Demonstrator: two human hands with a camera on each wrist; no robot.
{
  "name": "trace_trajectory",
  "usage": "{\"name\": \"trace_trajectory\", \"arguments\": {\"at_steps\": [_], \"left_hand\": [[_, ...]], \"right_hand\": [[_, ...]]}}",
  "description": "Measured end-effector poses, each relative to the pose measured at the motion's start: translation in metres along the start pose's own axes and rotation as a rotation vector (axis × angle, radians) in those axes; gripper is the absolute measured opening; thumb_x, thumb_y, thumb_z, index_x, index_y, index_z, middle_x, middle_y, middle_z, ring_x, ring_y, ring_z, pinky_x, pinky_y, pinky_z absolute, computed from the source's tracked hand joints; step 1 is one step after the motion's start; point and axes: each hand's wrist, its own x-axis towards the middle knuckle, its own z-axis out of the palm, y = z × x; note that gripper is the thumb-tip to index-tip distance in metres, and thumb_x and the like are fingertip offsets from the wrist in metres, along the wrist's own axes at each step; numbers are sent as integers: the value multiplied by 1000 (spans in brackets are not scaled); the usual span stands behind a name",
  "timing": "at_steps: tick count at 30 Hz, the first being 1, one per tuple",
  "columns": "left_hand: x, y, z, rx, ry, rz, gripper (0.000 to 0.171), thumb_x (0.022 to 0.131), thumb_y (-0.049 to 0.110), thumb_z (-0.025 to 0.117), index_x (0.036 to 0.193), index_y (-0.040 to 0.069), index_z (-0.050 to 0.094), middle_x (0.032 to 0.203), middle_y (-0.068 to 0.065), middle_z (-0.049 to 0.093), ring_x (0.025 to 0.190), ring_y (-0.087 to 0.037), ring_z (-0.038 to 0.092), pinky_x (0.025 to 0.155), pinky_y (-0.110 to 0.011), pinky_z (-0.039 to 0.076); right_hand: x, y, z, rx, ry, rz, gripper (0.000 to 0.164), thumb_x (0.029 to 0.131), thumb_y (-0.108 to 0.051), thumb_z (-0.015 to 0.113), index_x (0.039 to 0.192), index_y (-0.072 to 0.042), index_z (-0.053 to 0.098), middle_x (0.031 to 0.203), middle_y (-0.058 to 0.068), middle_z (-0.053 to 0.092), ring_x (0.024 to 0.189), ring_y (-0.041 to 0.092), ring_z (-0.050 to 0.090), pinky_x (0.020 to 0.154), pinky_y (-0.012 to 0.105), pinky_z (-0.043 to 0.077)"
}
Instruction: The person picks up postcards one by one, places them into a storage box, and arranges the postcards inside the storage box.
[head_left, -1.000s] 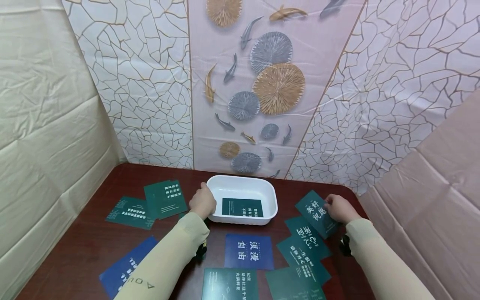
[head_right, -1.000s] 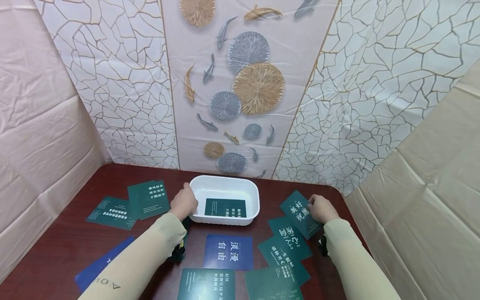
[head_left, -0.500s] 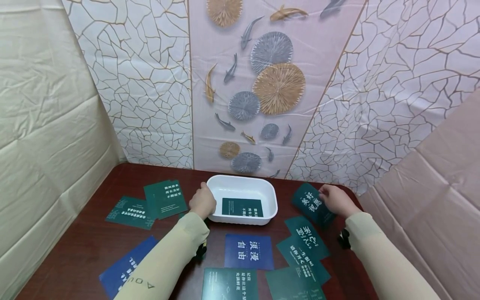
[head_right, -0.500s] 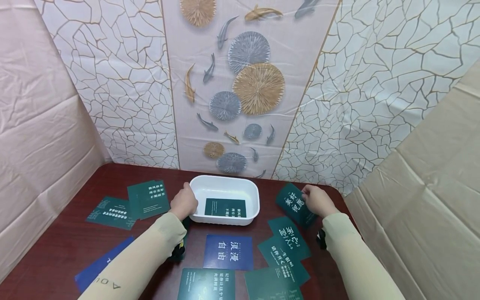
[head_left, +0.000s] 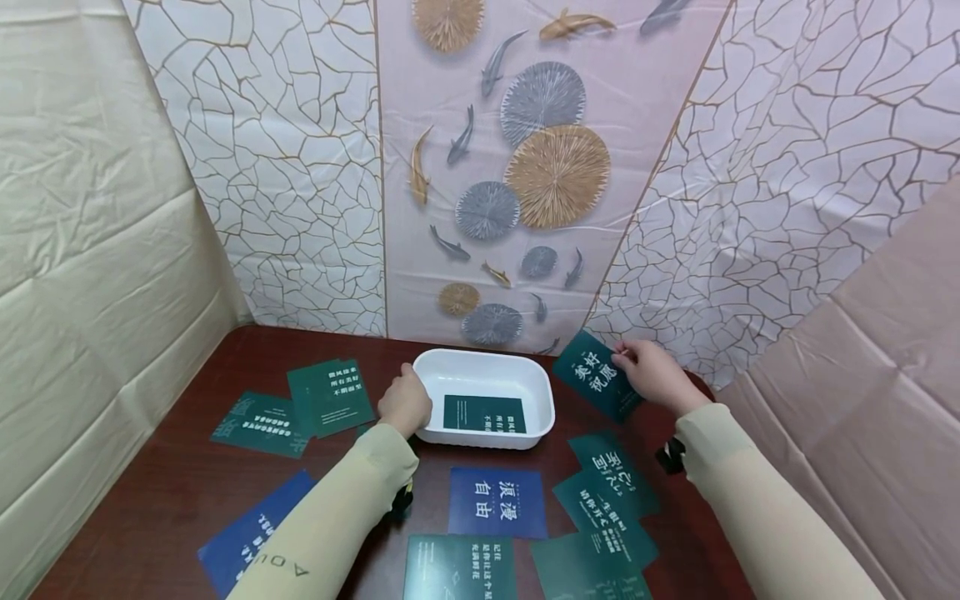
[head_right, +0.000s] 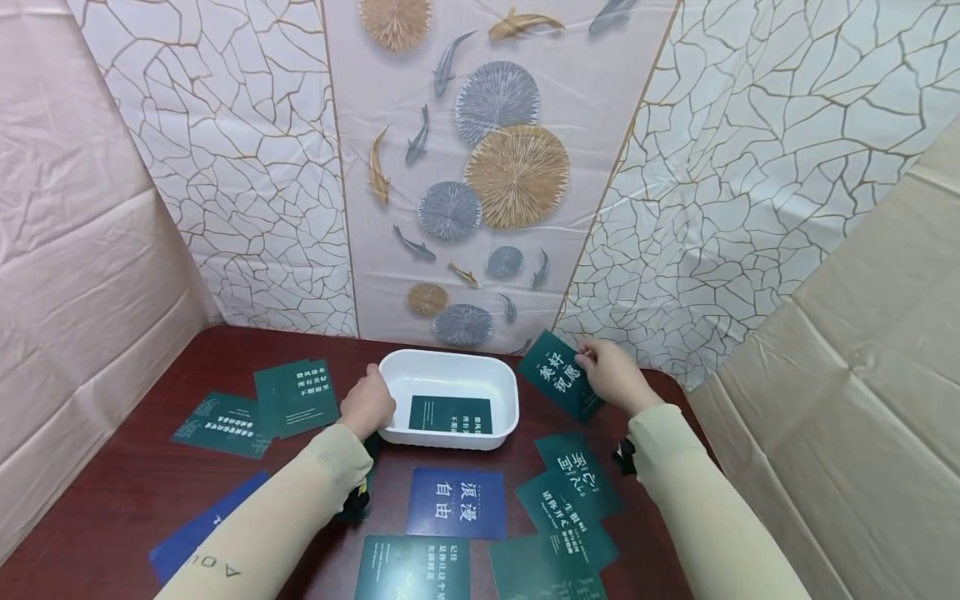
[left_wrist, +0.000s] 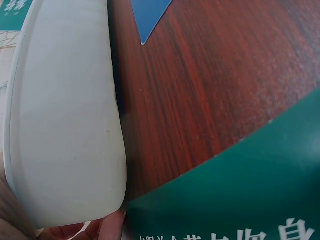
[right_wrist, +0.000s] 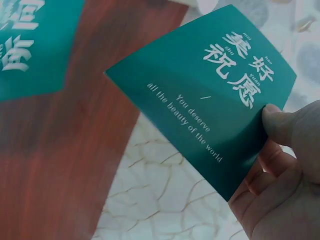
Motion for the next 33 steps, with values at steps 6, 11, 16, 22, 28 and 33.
{"name": "trace_trajectory", "arguments": {"at_steps": [6,11,16,22,28,33], "left_hand": [[2,0,-1,-12,-3,-8,73,89,11,63,148,-2,22,111,-23,58,88,-32,62,75,-52,51],[2,0,-1,-12,-2,-10,74,89,11,64,148,-2,21,112,-22,59,88,-32,62,75,-52,51],[3,0,0,-14,-11,-13,74,89,11,64,148,-2,21,113,-22,58,89,-32,62,77,-53,51],[4,0,1,-13,-7,-4,73,89,13,64,148,-2,23,113,-22,59,92,-32,62,78,-53,51],[4,-1,1,-17,-2,-2,72,89,13,64,147,-1,24,112,-21,59,92,-32,63,77,-53,51],[3,-2,1,-10,-9,-1,74,90,13,63,149,-1,22,115,-22,59,94,-32,62,78,-53,51]], "right_hand": [[17,-36,8,32,2,-29,21,103,-19,48,110,-5,62,97,12,64,81,24,57,72,41,47],[33,-67,26,53,-25,-65,18,102,-19,51,105,-8,65,92,8,64,78,21,58,71,39,48],[47,-90,47,54,-74,-80,15,101,-19,53,102,-10,65,91,6,64,79,20,59,71,38,51],[58,-101,69,44,-121,-95,13,100,-17,55,105,-11,66,95,6,63,84,21,59,76,40,51],[66,-101,91,15,-214,-99,12,100,-16,55,103,-11,66,97,4,63,86,19,58,78,40,50],[68,-104,108,-23,-287,-102,12,100,-15,55,104,-11,66,100,3,64,87,17,59,77,38,49]]}}
